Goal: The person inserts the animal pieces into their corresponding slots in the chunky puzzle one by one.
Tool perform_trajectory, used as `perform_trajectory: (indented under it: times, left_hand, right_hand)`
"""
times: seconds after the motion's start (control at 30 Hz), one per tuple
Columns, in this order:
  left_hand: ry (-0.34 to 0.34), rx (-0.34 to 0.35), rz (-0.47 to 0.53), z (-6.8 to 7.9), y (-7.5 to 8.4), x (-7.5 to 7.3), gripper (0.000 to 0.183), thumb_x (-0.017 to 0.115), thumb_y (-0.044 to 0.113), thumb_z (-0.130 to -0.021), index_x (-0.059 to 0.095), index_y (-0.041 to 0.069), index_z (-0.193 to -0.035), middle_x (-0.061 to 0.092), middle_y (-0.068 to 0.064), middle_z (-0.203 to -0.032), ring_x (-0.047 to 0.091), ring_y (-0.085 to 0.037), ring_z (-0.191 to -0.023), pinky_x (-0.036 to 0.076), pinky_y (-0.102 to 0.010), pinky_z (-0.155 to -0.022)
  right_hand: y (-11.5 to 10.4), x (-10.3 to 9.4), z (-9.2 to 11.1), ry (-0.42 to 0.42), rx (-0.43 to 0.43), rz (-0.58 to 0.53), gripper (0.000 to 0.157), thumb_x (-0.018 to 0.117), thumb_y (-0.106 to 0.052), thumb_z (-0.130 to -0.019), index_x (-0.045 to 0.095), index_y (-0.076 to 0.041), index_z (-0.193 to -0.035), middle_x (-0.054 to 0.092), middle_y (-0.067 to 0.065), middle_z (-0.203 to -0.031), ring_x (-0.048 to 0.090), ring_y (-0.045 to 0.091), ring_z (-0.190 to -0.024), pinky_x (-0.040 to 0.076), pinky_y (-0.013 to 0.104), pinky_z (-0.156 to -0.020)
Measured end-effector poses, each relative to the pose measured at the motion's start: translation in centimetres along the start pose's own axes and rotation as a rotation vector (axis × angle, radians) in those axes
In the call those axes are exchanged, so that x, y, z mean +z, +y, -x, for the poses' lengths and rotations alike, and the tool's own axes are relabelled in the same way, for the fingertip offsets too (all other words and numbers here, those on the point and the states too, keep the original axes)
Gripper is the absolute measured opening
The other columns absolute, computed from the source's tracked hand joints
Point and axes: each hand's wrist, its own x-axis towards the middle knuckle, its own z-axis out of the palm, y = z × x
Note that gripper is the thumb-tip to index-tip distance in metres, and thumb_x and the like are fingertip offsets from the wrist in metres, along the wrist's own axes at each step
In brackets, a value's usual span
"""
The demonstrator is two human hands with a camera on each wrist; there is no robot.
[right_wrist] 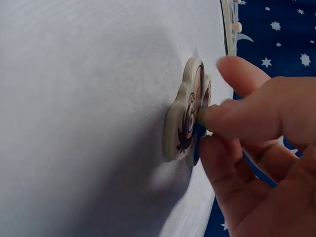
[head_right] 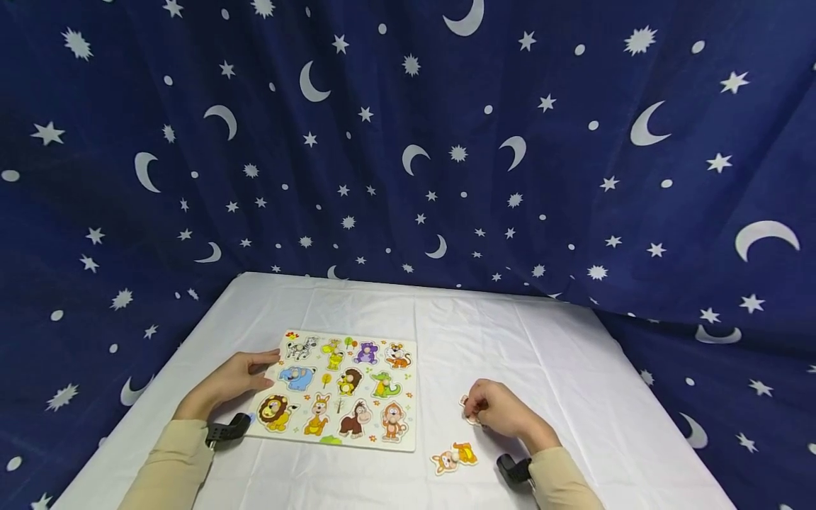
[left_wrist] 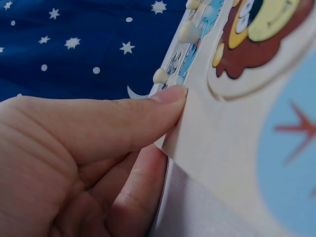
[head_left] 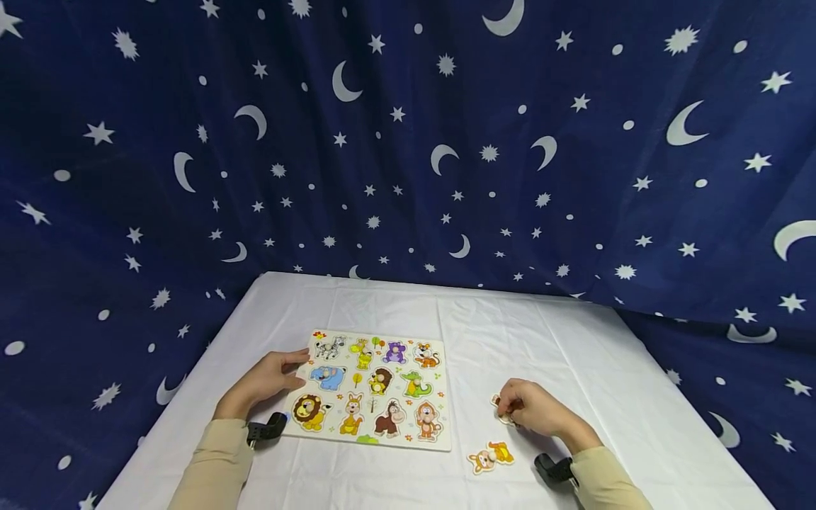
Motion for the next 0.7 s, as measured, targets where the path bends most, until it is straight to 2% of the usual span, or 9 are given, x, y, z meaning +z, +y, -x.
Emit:
perform_trajectory:
  times: [0.2, 0.43, 0.7]
  left_hand:
    - [0.006, -0.013, 0.012, 0.01, -0.11, 0.02, 0.059, 0.074, 0.001, -0.082, 0.055, -0.008, -0.137, 0.039, -0.024, -0.156, 0.031, -0.046, -0.147, 0.027, -0.057, -0.12]
    - [0.003, -0.02, 0.008, 0.12, -0.25, 0.2, 0.059, 0.074, 0.001, -0.082, 0.055, -0.008, -0.137, 0.039, -0.024, -0.156, 0.03, -0.046, -0.147, 0.025, -0.057, -0.121]
    - [0.009, -0.014, 0.019, 0.07, -0.14, 0.12, 0.059, 0.074, 0.0, -0.082, 0.055, -0.008, -0.137, 0.039, -0.024, -0.156, 0.029, -0.046, -0.147, 0.025, -0.057, -0.121]
  right_hand:
    - [0.28, 0.05, -0.43, -0.042, 0.018, -0.014, 0.027, 0.06, 0.02, -0.07, 0.07, -0.004, -0.074, 0.062, 0.005, -0.085, 0.053, 0.001, -0.078, 0.048, 0.017, -0.058]
    - [0.9, -0.14, -0.52, -0.079, 0.004, -0.021, 0.027, 0.058, 0.022, -0.07, 0.069, -0.002, -0.072, 0.064, 0.006, -0.081, 0.056, 0.0, -0.074, 0.051, 0.019, -0.051]
    - [0.74, -0.65, -0.79, -0.093, -0.017, -0.008, 0.022, 0.063, 0.019, -0.073, 0.07, -0.001, -0.076, 0.065, 0.007, -0.08, 0.054, -0.002, -0.072, 0.052, 0.018, -0.055]
